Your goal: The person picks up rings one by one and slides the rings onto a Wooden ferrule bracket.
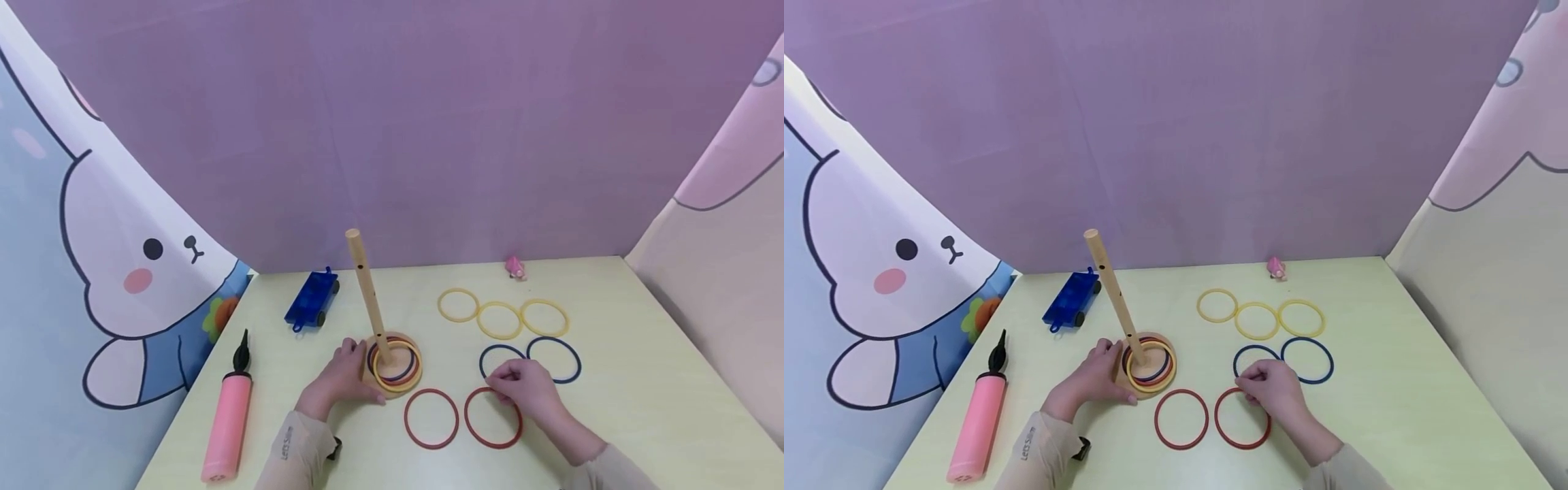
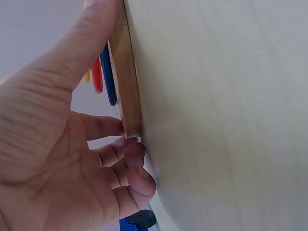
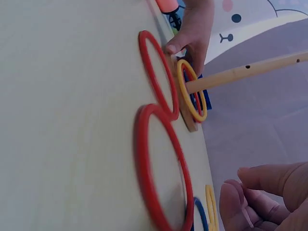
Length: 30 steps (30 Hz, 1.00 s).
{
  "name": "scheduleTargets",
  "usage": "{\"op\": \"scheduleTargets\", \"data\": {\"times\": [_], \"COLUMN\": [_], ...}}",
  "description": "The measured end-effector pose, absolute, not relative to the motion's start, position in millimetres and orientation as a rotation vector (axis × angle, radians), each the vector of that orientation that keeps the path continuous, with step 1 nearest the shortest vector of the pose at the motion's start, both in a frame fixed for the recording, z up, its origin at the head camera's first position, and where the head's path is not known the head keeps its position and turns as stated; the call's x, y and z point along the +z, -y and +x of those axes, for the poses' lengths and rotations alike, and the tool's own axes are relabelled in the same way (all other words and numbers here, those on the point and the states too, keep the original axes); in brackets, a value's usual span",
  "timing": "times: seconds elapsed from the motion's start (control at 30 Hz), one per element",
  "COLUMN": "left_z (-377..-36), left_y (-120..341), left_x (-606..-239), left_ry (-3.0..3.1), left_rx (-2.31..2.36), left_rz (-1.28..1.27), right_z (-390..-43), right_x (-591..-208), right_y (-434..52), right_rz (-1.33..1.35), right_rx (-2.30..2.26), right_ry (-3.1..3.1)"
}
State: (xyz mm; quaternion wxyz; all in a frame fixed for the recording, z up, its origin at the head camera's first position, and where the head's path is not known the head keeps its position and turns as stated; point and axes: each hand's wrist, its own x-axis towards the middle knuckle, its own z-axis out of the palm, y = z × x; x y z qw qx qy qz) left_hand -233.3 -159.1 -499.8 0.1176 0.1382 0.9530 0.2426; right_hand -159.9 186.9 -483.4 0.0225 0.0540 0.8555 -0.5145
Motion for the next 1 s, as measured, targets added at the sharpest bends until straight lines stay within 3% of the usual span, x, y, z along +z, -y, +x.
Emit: {"op": "scheduleTargets", "data": {"times": [0.53,1.0], "left_z": [-235,-235], "left_y": [161,161], "left_x": [-504,-504], "left_ry": [-2.786,-2.778], "left_rx": [0.715,0.731], "left_rz": [0.409,0.410], "right_z": [-138,-143], "right_x": [-502,-493], "right_y": [-213,-211], "right_rz": [0.150,0.182], "right_rx": [-1.126,-1.282], "right_ry": [-2.894,-2.756]}}
